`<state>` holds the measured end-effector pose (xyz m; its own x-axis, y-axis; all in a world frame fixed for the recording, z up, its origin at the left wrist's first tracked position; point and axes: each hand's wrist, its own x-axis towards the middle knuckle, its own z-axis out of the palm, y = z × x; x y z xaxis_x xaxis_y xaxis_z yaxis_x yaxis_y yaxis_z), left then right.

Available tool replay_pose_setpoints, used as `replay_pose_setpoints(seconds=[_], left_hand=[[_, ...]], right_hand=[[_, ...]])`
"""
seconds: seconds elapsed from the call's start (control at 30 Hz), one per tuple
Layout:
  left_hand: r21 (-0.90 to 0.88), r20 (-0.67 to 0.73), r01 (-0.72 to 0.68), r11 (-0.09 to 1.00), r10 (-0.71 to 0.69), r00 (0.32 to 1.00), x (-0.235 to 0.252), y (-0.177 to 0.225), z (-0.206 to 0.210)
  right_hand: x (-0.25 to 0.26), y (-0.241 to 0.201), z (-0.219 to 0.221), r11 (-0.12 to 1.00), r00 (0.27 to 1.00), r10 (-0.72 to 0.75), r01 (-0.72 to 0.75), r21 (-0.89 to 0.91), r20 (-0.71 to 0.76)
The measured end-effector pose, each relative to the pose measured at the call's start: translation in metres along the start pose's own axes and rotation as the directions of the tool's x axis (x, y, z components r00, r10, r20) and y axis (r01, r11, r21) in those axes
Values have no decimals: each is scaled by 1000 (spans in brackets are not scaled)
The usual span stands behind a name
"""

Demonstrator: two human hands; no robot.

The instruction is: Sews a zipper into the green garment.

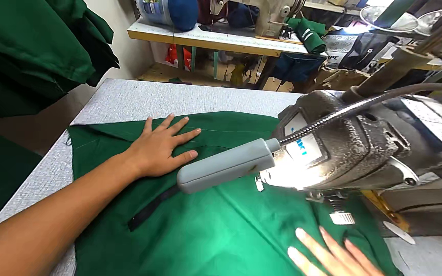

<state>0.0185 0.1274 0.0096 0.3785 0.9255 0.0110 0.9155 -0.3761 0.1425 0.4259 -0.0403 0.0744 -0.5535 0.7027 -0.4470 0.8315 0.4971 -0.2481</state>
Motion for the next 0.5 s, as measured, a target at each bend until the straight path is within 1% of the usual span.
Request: replay_pose_setpoints(seconds=[0.07,0.1,0.13,0.17,0.2,0.23,0.27,0.3,0.33,0.37,0.4,0.43,0.47,0.5], left_hand=[[1,24,125,992,-125,992,-20,14,-3],[3,62,203,979,-203,977,-33,27,-9],[19,87,282,959,-283,955,-46,41,-16],[74,97,346,935,-352,931,-59,56,-23],[164,76,374,913,-389,918,-71,72,-29],[242,35,370,897,-389,920,-81,84,-32],[296,-27,354,887,-362,932,-91,92,-31],[338,-75,339,878,-334,940,-98,97,-30],[372,-134,320,871,-291,947,-105,98,-28],[392,-196,302,869,-242,950,-111,97,-28],[380,-232,286,880,-209,950,-116,97,-30],[346,-255,257,902,-174,951,-122,96,-32],[301,-269,203,932,-121,956,-126,95,-34],[244,-273,126,962,-56,960,-130,96,-33]], right_hand=[[9,35,-16,993,994,-110,110,-37,-19],[16,53,-25,982,987,-151,144,-123,-48],[23,71,-32,956,974,-194,161,-245,-117],[31,90,-37,906,941,-257,156,-393,-219],[38,104,-45,867,912,-286,115,-485,-295],[41,107,-59,878,938,-190,30,-477,-289],[45,105,-72,896,978,18,-108,-430,-208],[49,103,-82,883,972,177,-227,-412,-157],[51,102,-85,865,956,239,-289,-411,-169],[49,96,-86,855,948,232,-305,-420,-217],[44,84,-83,852,944,166,-282,-441,-284],[36,68,-78,850,926,14,-209,-483,-376],[30,48,-72,858,893,-93,-152,-490,-441],[25,22,-65,898,893,-88,-120,-423,-441]])
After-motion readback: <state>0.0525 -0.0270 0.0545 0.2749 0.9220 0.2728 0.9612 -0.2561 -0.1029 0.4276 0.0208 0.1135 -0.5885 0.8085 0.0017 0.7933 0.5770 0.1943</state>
